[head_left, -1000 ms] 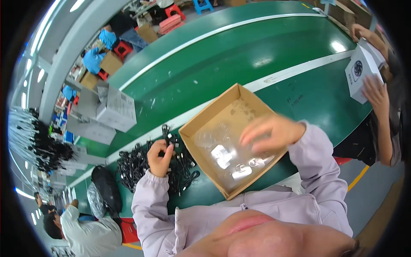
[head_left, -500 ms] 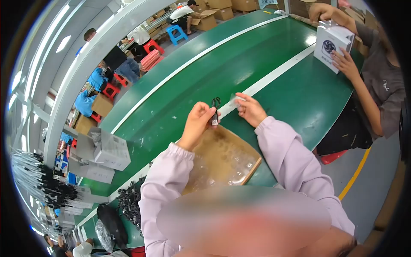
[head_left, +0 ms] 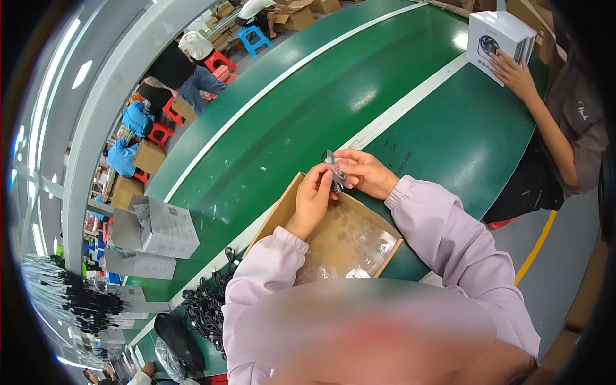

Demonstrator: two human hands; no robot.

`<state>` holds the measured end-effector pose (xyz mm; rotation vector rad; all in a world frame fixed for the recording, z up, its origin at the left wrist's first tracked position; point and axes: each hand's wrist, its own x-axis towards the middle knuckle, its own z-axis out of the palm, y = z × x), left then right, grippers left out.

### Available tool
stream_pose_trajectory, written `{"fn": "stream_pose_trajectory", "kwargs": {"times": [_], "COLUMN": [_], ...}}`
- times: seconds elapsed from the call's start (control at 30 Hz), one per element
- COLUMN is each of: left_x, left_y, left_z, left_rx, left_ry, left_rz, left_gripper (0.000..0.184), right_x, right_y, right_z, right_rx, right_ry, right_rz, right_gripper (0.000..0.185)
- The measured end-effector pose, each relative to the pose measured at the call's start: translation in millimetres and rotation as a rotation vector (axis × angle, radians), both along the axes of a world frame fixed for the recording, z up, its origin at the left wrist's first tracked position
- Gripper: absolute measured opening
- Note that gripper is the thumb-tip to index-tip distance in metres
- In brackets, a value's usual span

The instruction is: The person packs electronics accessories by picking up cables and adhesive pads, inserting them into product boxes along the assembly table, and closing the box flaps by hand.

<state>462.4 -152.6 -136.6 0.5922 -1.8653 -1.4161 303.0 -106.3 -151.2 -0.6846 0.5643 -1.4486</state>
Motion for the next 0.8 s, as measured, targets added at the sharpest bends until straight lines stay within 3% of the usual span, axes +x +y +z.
{"fn": "stream_pose_trajectory", "kwargs": {"times": [0.3,0.4,0.8], "left_x": [17.5,22.4,12.0], "left_y": [-4.4,-4.0,7.6], "left_z": [0.4,-4.4,9.9], "left_rx": [-0.026,-0.156,-0.043], "left_ry": [0.043,-0.109,-0.002], "left_rz": [-0.126,-0.024,-0.003], "left_gripper": [0.026,0.028,0.043], "right_x": [15.0,20.6,23.0], "right_y": [-0.1,-1.0,3.5], "right_z": [-13.3,-16.0,-7.8], "right_rx": [0.054,0.047,0.028], "right_ry": [0.070,0.148,0.285], "right_rz": [-0.032,-0.055,-0.056], "right_gripper": [0.022,0.014,0.029]}}
